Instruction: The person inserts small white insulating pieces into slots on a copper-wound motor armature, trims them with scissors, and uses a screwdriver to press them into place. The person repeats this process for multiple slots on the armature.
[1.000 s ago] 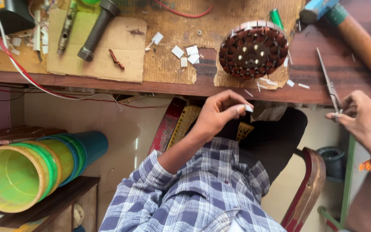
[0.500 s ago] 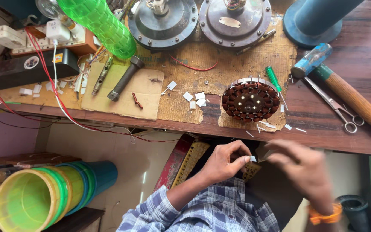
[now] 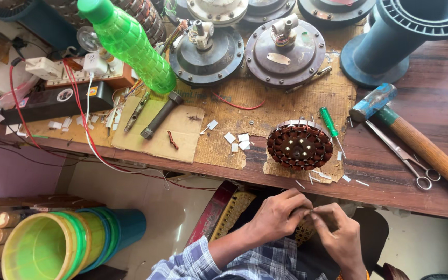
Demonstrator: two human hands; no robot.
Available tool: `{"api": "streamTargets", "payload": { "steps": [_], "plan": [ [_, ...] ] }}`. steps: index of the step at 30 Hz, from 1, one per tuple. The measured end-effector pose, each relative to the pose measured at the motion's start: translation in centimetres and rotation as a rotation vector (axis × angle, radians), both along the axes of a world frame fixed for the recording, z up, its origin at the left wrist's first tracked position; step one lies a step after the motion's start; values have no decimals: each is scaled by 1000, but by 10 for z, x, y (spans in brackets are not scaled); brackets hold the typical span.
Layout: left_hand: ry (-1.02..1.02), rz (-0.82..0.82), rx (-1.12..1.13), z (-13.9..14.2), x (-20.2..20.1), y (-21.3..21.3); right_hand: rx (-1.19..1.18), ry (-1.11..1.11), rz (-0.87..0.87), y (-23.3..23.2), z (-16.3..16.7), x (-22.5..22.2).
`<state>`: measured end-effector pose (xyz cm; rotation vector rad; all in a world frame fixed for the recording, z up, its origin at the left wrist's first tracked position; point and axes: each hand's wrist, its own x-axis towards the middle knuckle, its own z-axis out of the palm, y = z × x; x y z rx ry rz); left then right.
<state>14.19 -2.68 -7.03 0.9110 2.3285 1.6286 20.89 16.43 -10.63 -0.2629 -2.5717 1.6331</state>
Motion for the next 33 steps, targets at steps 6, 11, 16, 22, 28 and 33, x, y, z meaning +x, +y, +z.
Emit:
{"api": "streamTargets", "payload": {
  "steps": [6, 11, 16, 22, 28, 33],
  "plan": [
    [36, -21, -7, -2, 0, 6, 129, 213, -18, 1, 7, 3],
    [79, -56, -20, -5, 0, 6, 293, 345, -9, 0, 15, 3],
    [-94, -65, 178, -9, 10, 8, 252, 471, 63, -1, 25, 5],
    [-638, -81, 347, -10, 15, 11, 265, 542, 144, -2, 45, 3],
    [-395, -17, 324, 6, 12, 2, 184, 428, 15, -16, 56, -1],
    [201, 88, 241, 10, 9, 1, -66, 200, -81, -23, 61, -1]
  ]
}}
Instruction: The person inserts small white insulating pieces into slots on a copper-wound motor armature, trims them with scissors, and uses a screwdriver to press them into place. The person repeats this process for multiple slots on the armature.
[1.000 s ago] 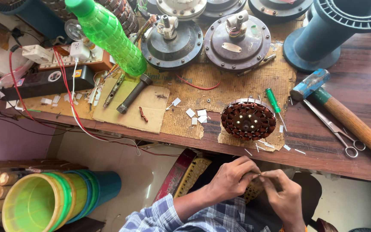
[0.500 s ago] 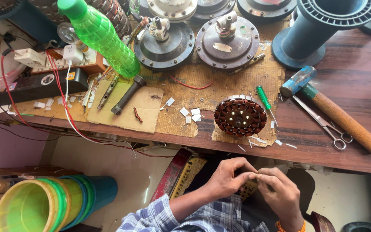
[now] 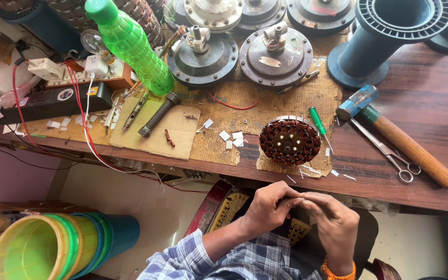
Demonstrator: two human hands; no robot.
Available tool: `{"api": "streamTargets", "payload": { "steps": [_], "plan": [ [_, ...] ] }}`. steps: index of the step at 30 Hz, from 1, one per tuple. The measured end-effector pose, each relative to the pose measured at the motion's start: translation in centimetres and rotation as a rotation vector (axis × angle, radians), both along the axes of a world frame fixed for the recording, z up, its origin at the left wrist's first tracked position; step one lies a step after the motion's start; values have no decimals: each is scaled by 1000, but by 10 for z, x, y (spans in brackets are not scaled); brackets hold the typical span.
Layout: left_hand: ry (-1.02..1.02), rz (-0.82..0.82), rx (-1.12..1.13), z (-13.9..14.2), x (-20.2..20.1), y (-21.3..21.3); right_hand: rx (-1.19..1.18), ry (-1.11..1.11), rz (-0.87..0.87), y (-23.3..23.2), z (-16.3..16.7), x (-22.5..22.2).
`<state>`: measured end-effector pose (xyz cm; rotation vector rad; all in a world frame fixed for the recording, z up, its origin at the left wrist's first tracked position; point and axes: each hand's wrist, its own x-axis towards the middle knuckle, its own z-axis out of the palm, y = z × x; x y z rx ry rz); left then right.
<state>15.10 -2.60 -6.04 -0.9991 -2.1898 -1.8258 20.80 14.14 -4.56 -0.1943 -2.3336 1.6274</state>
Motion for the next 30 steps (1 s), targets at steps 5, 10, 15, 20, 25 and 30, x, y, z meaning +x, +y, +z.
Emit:
{"api": "streamTargets", "payload": {
  "steps": [5, 10, 15, 20, 25, 30],
  "plan": [
    [9, 59, -3, -1, -1, -3, -40, 6, -16, -12, -5, -4],
    [58, 88, -48, 1, -2, -4, -130, 2, -55, -23, -16, -9],
    [27, 87, -123, 5, -3, -3, -108, -8, -110, -30, -34, -10],
    [-113, 37, -56, 7, 0, 3, -129, 287, -56, -27, -57, -14],
    [-854, -242, 367, 0, -1, 15, -606, 308, 73, -8, -79, -4],
    [-171, -19, -87, 0, 10, 20, -366, 243, 79, 8, -84, 5]
  ]
}}
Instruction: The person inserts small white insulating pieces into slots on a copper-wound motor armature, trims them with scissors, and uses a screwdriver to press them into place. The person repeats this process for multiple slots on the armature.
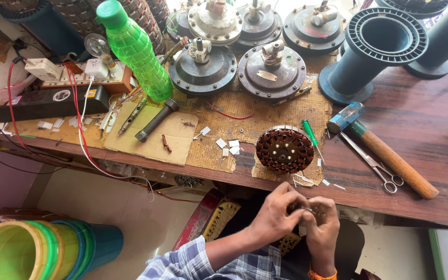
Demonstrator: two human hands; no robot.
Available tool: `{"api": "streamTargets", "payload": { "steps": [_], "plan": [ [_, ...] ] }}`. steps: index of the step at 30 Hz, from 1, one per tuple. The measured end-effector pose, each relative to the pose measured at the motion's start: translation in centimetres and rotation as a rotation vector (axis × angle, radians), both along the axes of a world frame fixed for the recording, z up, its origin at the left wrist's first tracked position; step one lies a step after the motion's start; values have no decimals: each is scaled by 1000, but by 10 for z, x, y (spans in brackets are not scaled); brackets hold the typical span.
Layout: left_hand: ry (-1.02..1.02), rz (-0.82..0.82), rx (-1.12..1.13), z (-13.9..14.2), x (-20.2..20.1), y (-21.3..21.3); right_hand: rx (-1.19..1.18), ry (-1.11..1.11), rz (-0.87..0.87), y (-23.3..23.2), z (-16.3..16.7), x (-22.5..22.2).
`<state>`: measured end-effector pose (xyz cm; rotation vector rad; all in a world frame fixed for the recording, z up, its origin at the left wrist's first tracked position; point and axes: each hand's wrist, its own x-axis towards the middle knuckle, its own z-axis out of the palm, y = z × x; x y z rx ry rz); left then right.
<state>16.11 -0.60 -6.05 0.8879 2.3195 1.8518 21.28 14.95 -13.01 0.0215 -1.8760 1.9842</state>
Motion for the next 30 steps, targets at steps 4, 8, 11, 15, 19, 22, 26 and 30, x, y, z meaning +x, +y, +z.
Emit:
{"api": "streamTargets", "payload": {
  "steps": [4, 8, 11, 15, 19, 22, 26, 30],
  "plan": [
    [-130, -11, 14, 8, 0, 4, 154, -54, -167, 1, 4, 3],
    [121, 11, -87, 9, -9, -1, 313, -145, -252, -1, 9, 2],
    [264, 15, -116, 9, -15, -7, 288, -141, -286, -7, 17, -3],
    [-236, -115, 111, 11, -21, -13, 295, 56, -223, -14, 36, -11],
    [-468, -96, 189, -4, -27, -18, 415, -54, -253, -15, 49, -14],
    [-529, -89, 213, -28, -31, -20, 441, -161, -192, -12, 45, -15],
    [-651, -106, 227, -54, -35, -21, 80, -406, -94, -8, 33, -17],
    [-633, -108, 211, -57, -35, -21, -167, -468, -72, -9, 28, -17]
  ]
}}
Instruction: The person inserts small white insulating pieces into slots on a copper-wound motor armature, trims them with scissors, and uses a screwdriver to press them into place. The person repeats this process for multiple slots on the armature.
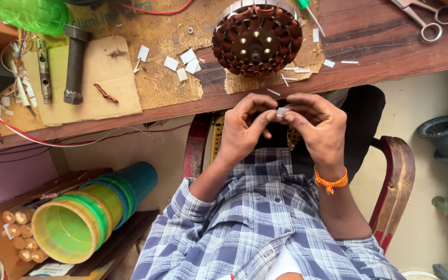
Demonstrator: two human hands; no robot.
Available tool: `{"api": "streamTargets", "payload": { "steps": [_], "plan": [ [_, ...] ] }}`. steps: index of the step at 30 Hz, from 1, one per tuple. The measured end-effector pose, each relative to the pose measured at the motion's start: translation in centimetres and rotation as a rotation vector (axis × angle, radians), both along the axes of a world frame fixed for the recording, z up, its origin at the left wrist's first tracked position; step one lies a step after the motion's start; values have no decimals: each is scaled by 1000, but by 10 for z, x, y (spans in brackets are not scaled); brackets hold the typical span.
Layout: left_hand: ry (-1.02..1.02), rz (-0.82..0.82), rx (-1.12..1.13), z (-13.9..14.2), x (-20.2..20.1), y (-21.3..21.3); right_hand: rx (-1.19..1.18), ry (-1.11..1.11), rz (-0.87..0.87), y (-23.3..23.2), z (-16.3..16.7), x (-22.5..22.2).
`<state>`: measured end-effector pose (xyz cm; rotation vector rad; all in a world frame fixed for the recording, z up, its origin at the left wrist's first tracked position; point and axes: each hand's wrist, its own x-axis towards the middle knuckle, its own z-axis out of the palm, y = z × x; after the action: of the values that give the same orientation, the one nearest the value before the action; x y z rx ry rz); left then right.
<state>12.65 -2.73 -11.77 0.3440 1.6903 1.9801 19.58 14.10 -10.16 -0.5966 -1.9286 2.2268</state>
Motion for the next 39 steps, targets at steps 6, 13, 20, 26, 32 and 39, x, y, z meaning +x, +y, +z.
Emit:
{"api": "streamTargets", "payload": {
  "steps": [6, 13, 20, 26, 32, 39],
  "plan": [
    [183, 32, -139, 13, 2, 5, 351, 28, -59, -14, 8, 4],
    [82, 16, -9, 17, 12, 3, 735, 413, 33, -8, 17, 6],
    [12, -56, 43, 22, 20, 6, 762, 542, 125, 10, 23, 7],
    [224, 33, 5, 34, 24, 13, 605, 474, 25, 2, 28, 13],
    [674, 153, -125, 42, 23, 17, 294, 263, 2, -2, 30, 15],
    [887, 204, -247, 49, 17, 17, 282, 212, -58, -15, 22, 12]
  ]
}}
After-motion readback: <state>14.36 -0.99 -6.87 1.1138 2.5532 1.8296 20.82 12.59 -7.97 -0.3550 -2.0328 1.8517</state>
